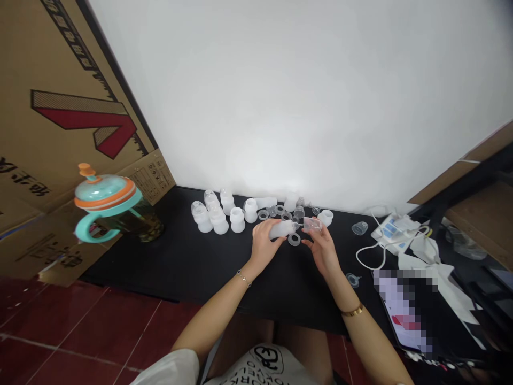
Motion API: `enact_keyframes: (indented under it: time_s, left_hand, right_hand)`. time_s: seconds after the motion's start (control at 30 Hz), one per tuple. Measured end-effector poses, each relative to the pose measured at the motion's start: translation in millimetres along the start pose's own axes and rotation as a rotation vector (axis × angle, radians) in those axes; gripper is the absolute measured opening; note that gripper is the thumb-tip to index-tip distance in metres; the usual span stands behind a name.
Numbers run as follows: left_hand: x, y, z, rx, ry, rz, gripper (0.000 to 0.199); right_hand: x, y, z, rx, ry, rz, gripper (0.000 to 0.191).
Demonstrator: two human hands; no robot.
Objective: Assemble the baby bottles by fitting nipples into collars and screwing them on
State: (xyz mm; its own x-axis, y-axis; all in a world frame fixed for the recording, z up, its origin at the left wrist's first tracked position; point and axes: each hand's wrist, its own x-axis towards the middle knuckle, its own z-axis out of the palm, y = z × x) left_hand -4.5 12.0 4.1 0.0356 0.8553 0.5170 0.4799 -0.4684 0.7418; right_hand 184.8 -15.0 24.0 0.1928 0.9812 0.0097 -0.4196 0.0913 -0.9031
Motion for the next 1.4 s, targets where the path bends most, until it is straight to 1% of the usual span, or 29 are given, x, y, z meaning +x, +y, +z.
enact_keyframes:
  time_s: [0.2, 0.4, 0.57, 0.77, 1.13, 1.4]
  left_hand:
    - [-0.6, -0.2, 0.2, 0.000, -0.005, 0.032, 0.045]
    - [-1.4, 0.1, 0.7, 0.015, -0.018, 0.074, 0.042]
    - [-2.4, -0.8, 1.3, 0.026, -0.015, 0.133, 0.044]
    - [-2.8, 2.9, -0.3, 0.031, -0.030, 0.191, 0.043]
    - [-3.0, 2.5, -0.9, 0.048, -0.012, 0.193, 0.047]
    - [-2.9, 0.8, 0.1, 0.068, 0.014, 0.203, 0.045]
  right_hand:
    - [-1.3, 3.9, 2.1, -0.019, -0.046, 0.040, 0.048]
    - [-1.1, 7.1, 1.5, -0.036, -0.050, 0.057, 0.046]
    - [-0.4, 8.6, 1.0, -0.032, -0.067, 0.074, 0.043]
    - [0.0, 7.0, 0.8, -0.037, -0.069, 0.068, 0.043]
    - [-2.2, 3.6, 2.8, -0.016, -0.063, 0.081, 0.041]
    - [-1.3, 4.7, 1.7, -0.004, -0.048, 0.080, 0.044]
